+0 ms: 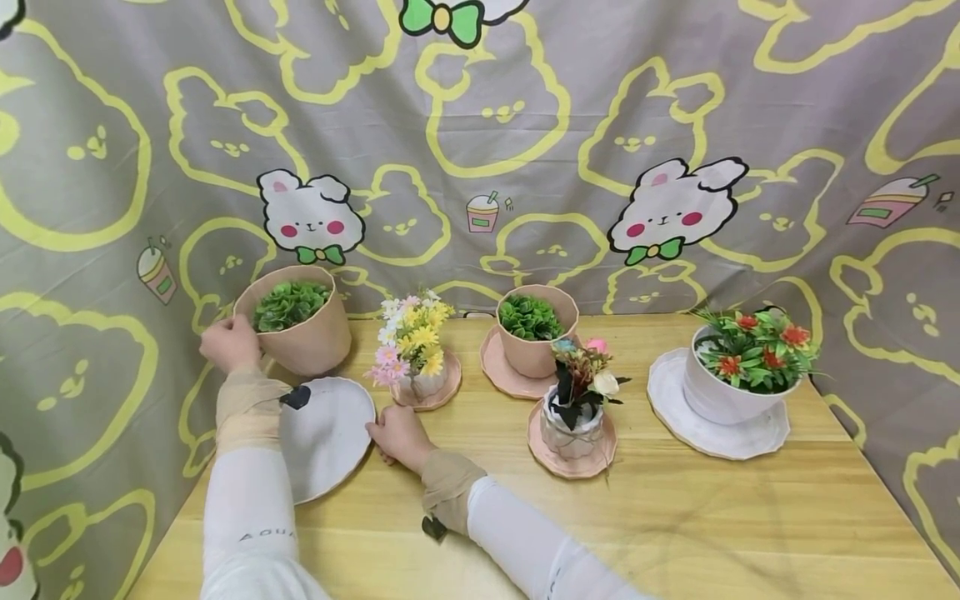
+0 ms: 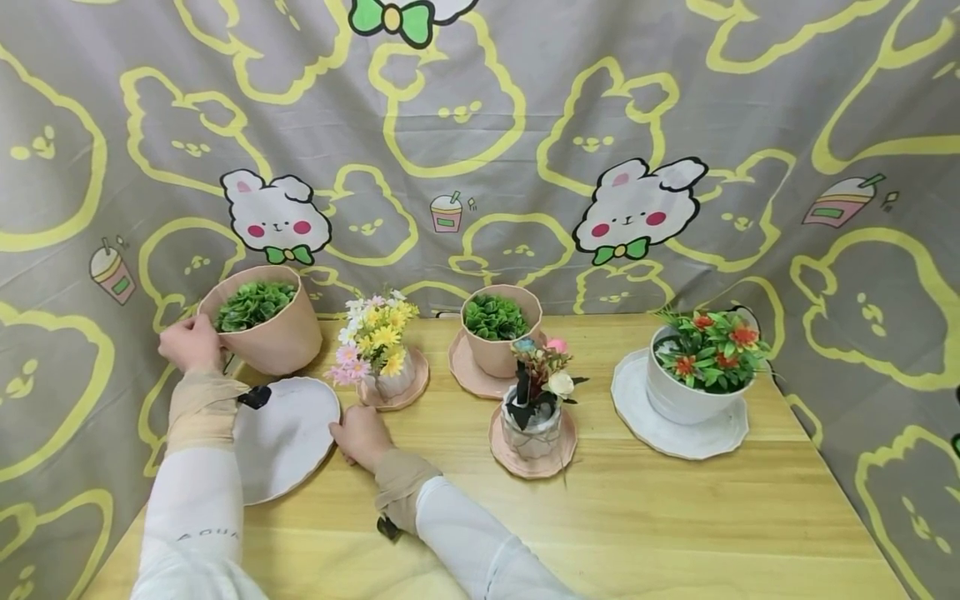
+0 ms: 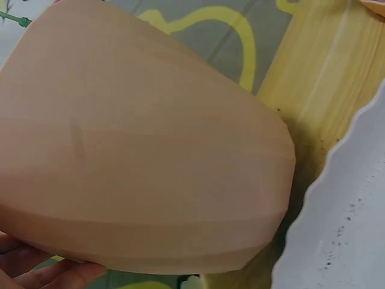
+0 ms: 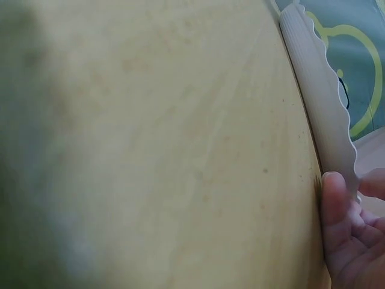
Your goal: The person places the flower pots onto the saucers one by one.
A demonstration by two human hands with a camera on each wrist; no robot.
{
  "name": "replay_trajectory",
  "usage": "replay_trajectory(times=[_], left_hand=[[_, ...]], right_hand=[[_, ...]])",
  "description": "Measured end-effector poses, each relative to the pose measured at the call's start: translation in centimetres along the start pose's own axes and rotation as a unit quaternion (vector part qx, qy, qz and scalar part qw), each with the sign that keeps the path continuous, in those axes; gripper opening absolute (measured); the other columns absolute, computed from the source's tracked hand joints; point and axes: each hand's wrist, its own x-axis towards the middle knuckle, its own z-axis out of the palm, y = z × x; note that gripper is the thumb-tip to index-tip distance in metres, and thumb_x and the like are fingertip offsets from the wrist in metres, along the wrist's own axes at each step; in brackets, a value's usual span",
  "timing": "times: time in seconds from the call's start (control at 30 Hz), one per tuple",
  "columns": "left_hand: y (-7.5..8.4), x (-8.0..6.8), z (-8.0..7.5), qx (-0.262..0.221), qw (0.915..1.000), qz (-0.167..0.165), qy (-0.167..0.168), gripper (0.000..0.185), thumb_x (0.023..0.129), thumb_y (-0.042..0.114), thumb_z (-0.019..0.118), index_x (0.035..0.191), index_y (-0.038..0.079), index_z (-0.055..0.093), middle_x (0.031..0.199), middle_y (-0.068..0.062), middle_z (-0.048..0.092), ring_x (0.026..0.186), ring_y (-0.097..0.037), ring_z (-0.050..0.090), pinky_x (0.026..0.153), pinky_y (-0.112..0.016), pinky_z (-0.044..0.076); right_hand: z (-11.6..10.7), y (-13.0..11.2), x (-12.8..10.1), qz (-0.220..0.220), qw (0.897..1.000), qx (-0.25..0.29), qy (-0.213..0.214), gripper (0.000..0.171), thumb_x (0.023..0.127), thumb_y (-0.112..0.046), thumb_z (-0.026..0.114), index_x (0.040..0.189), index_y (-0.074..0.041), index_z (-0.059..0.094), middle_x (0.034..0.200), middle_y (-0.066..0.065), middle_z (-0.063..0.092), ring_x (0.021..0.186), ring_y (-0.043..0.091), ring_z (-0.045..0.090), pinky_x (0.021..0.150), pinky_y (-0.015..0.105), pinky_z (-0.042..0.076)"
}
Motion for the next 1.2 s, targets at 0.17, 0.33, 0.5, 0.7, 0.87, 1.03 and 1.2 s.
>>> replay_trajectory(times=[0.17,0.33,0.5,0.7,0.87,1.03,1.2], left_hand=[[0.7,-0.1,-0.9,-0.008,0.9999,-0.009,-0.008,0.036,0.088,0.027,0.047,0.052,0.032,0.052,0.065,0.014,0.058,0.075,-0.016,0.05,0.062,-0.021,0.036],[1.0,-0.4,-1.8,-0.002,0.9997,-0.014,-0.022,0.031,0.088,0.028,0.048,0.06,0.029,0.062,0.069,0.016,0.059,0.081,-0.014,0.053,0.065,-0.019,0.037],[1.2,-0.8,-2.7,0.031,0.999,0.006,-0.031,0.037,0.088,0.029,0.046,0.103,0.018,0.078,0.107,-0.001,0.07,0.101,-0.021,0.059,0.069,-0.018,0.039],[0.9,-1.3,-4.3,0.036,0.9976,0.034,-0.049,0.033,0.087,0.028,0.046,0.083,0.022,0.077,0.058,0.027,0.053,0.079,-0.014,0.05,0.063,-0.018,0.035],[0.5,-1.9,-5.8,0.026,0.9965,0.042,-0.067,0.031,0.086,0.026,0.046,0.06,0.029,0.062,0.047,0.032,0.041,0.07,-0.008,0.042,0.06,-0.017,0.034],[-0.2,-2.5,-7.1,-0.03,0.994,0.005,-0.105,0.03,0.091,0.022,0.047,0.069,0.028,0.068,0.051,0.027,0.05,0.053,0.002,0.049,0.049,-0.013,0.044],[-1.2,-3.4,-8.2,-0.066,0.9893,-0.025,-0.127,0.027,0.093,0.021,0.048,0.085,0.022,0.074,0.055,0.025,0.055,0.046,0.001,0.053,0.043,-0.017,0.05]], right_hand=[[0.1,0.2,0.1,0.0,1.0,0.003,-0.002,0.047,0.095,-0.021,0.06,0.051,-0.014,0.047,0.037,-0.007,0.041,0.027,0.003,0.038,0.031,0.018,0.039],[0.3,0.3,0.2,0.001,1.0,0.0,0.0,0.046,0.095,-0.021,0.06,0.051,-0.014,0.047,0.037,-0.007,0.041,0.027,0.004,0.038,0.031,0.018,0.039],[0.4,0.3,0.2,0.003,1.0,-0.005,0.002,0.046,0.095,-0.023,0.06,0.052,-0.014,0.048,0.037,-0.006,0.042,0.027,0.004,0.039,0.032,0.018,0.039],[0.3,0.4,0.3,0.008,1.0,0.0,-0.002,0.046,0.096,-0.023,0.06,0.052,-0.013,0.049,0.037,-0.006,0.043,0.027,0.004,0.04,0.032,0.018,0.04],[0.5,0.5,0.3,0.008,1.0,0.004,0.0,0.045,0.096,-0.023,0.061,0.053,-0.012,0.049,0.037,-0.005,0.044,0.028,0.005,0.041,0.032,0.019,0.041],[0.6,0.6,0.5,0.015,1.0,0.014,-0.001,0.044,0.095,-0.022,0.061,0.054,-0.012,0.049,0.037,-0.005,0.044,0.028,0.005,0.041,0.032,0.019,0.041],[0.6,0.6,0.5,0.021,1.0,0.021,-0.001,0.043,0.095,-0.022,0.061,0.055,-0.012,0.049,0.038,-0.005,0.045,0.028,0.005,0.042,0.032,0.019,0.041]])
